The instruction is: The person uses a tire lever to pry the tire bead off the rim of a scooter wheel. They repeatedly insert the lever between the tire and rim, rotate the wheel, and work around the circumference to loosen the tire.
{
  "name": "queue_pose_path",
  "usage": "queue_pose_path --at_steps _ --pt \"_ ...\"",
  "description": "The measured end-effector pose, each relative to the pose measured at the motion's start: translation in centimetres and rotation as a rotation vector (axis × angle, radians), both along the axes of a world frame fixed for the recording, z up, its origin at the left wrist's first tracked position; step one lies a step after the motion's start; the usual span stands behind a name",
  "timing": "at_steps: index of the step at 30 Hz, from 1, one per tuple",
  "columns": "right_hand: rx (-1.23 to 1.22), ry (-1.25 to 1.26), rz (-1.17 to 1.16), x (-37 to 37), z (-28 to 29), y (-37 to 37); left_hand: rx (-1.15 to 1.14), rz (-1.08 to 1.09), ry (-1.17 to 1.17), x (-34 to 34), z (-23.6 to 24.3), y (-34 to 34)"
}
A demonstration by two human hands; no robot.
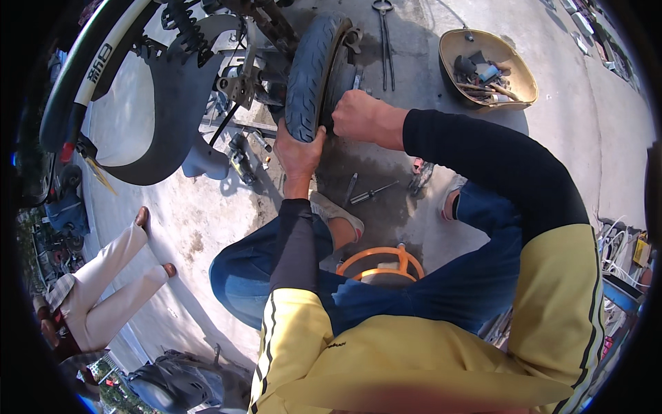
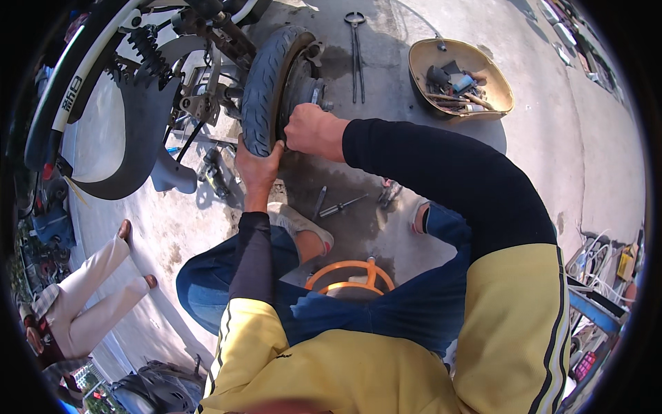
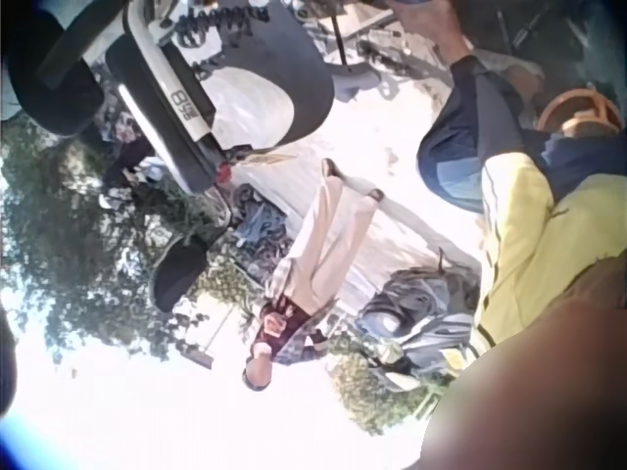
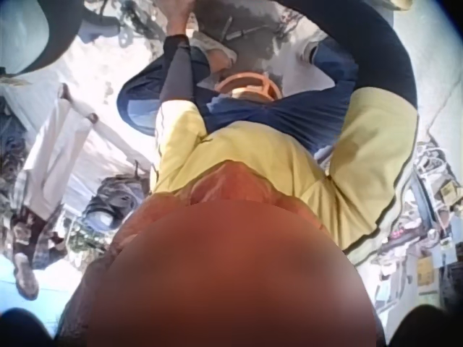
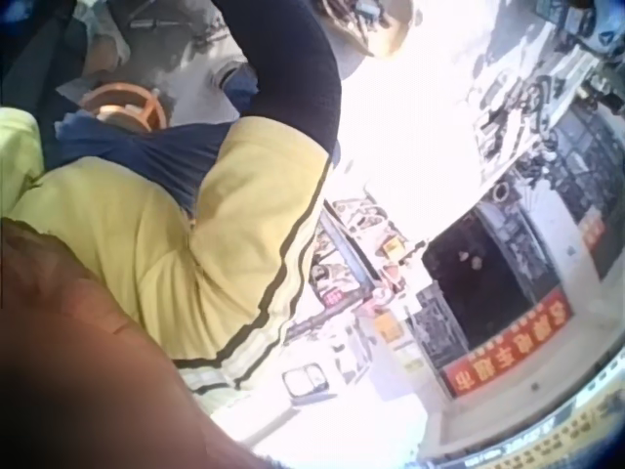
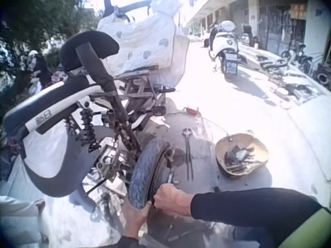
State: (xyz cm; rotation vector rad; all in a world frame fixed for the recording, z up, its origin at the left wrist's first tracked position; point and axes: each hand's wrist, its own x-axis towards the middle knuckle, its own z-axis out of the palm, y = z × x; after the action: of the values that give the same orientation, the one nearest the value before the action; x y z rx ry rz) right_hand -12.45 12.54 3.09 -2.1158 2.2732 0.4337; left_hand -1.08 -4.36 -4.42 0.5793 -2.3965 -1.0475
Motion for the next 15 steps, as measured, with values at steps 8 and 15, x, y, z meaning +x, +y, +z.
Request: queue_pose_path --at_steps 8,15 --pt "-0.291 -0.703 -1.11 7.1 -8.9 10.1 -0.004 -0.01 0.016 -0.4 0.3 0.2" --pt "-0.735 -1.09 -1.39 15.9 -21.7 7.4 0.045 -0.034 0.009 0.1 1.0 -0.8"
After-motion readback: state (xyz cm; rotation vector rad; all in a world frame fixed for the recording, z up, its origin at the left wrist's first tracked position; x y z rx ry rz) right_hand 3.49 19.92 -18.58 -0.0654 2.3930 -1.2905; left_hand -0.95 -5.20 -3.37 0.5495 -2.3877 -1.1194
